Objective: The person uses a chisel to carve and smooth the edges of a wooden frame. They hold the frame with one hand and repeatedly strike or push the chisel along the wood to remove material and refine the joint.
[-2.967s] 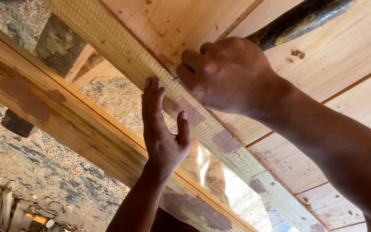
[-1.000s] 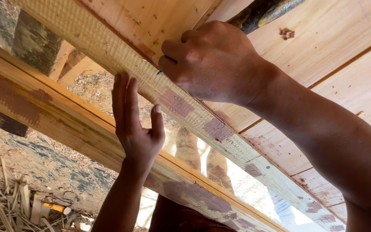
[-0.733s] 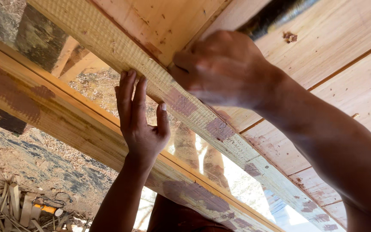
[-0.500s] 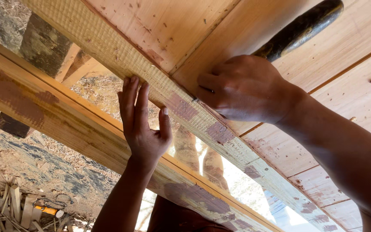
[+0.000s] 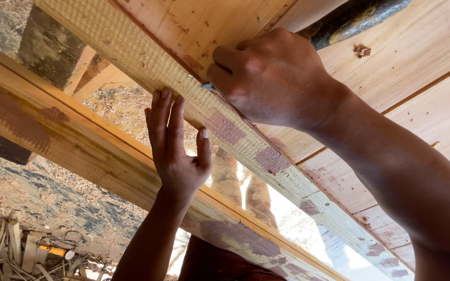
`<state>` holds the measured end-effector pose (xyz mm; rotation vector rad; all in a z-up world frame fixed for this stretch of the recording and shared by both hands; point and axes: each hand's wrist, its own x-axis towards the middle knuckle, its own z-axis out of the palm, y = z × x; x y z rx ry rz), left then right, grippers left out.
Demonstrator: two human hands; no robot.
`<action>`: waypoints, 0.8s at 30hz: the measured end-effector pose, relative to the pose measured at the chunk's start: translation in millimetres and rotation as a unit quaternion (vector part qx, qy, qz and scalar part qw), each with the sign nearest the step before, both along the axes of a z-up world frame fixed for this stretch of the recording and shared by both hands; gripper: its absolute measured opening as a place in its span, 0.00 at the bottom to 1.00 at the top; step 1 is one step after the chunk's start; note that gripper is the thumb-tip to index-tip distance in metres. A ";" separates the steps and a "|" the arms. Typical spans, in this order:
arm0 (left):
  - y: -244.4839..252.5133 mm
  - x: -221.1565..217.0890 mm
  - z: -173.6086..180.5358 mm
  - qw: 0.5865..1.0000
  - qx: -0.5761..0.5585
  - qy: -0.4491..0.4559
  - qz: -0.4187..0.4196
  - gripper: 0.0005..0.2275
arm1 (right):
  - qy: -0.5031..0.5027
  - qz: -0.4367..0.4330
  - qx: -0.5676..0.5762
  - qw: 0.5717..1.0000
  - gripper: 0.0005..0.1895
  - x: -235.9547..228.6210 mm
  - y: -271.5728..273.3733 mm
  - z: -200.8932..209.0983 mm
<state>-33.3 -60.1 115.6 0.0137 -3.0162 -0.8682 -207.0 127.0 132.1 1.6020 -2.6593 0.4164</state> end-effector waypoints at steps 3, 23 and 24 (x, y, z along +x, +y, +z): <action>-0.6 0.6 0.6 1.000 -0.002 0.002 -0.001 0.24 | 0.017 0.001 0.007 1.000 0.11 -0.3 -1.8 -1.6; 4.7 -4.9 2.3 1.000 -0.010 0.014 0.009 0.23 | -0.004 0.062 0.098 0.993 0.17 17.7 24.7 -20.2; 4.7 -4.5 1.6 1.000 -0.012 0.021 0.007 0.23 | -0.005 0.052 0.064 0.997 0.15 22.0 29.5 -18.9</action>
